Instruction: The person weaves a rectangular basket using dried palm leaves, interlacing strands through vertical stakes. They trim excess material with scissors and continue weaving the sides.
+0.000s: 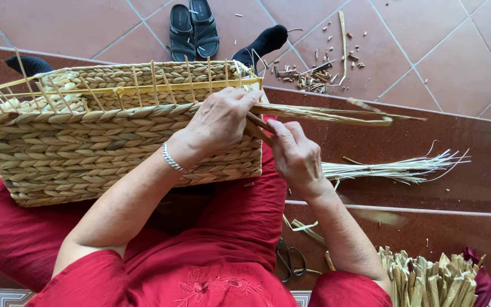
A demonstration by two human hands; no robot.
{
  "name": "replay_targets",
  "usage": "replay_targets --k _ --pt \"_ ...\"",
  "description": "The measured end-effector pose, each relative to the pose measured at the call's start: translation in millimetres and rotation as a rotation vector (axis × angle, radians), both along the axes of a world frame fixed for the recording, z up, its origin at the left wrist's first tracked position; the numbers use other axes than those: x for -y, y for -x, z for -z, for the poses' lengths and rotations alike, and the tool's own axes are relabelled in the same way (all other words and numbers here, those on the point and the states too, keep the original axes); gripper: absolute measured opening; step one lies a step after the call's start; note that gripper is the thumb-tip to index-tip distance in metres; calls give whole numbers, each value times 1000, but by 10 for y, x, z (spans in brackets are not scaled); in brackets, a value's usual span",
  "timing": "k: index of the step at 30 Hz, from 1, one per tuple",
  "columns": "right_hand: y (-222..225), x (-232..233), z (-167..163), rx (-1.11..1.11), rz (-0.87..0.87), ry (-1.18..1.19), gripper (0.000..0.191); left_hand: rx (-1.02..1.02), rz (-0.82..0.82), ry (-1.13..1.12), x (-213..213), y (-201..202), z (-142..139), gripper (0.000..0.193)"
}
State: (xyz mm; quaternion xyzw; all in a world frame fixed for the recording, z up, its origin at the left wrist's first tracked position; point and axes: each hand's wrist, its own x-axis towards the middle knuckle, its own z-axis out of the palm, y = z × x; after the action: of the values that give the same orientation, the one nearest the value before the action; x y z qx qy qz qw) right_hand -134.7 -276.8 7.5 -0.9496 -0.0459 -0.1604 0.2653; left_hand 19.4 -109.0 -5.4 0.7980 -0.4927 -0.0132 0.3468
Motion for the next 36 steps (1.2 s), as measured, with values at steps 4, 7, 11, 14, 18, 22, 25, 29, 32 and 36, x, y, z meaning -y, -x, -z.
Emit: replay_targets --k 4,7,11,14,18,22,25,29,32,36 --pt "15 -44 -29 -83 -11 -140 54 -5 53 -18 -33 57 -141 36" --pt "-20 -77 -92 -23 7 -21 45 -29 82 -84 -42 62 -196 30" --pt "-126 -83 -329 62 69 420 31 -40 142 -37 -24 27 -174 38" --pt "-307 -80 -523 267 53 555 25 -39 85 9 40 45 -117 15" --pt "-528 -25 -567 581 103 511 10 -118 -84 152 112 79 -56 16" --pt "-589 129 -296 325 106 49 6 -251 -268 208 129 131 -7 30" --pt "-682 270 21 -175 135 -322 8 -243 -335 361 156 156 65 28" --pt "-759 405 336 -398 -80 -932 21 -52 -379 451 204 193 200 14" --pt "-759 392 448 -255 19 -1019 17 124 -384 304 271 177 259 11" --pt "-811 336 530 -227 104 -1263 12 252 -348 42 273 250 246 24"
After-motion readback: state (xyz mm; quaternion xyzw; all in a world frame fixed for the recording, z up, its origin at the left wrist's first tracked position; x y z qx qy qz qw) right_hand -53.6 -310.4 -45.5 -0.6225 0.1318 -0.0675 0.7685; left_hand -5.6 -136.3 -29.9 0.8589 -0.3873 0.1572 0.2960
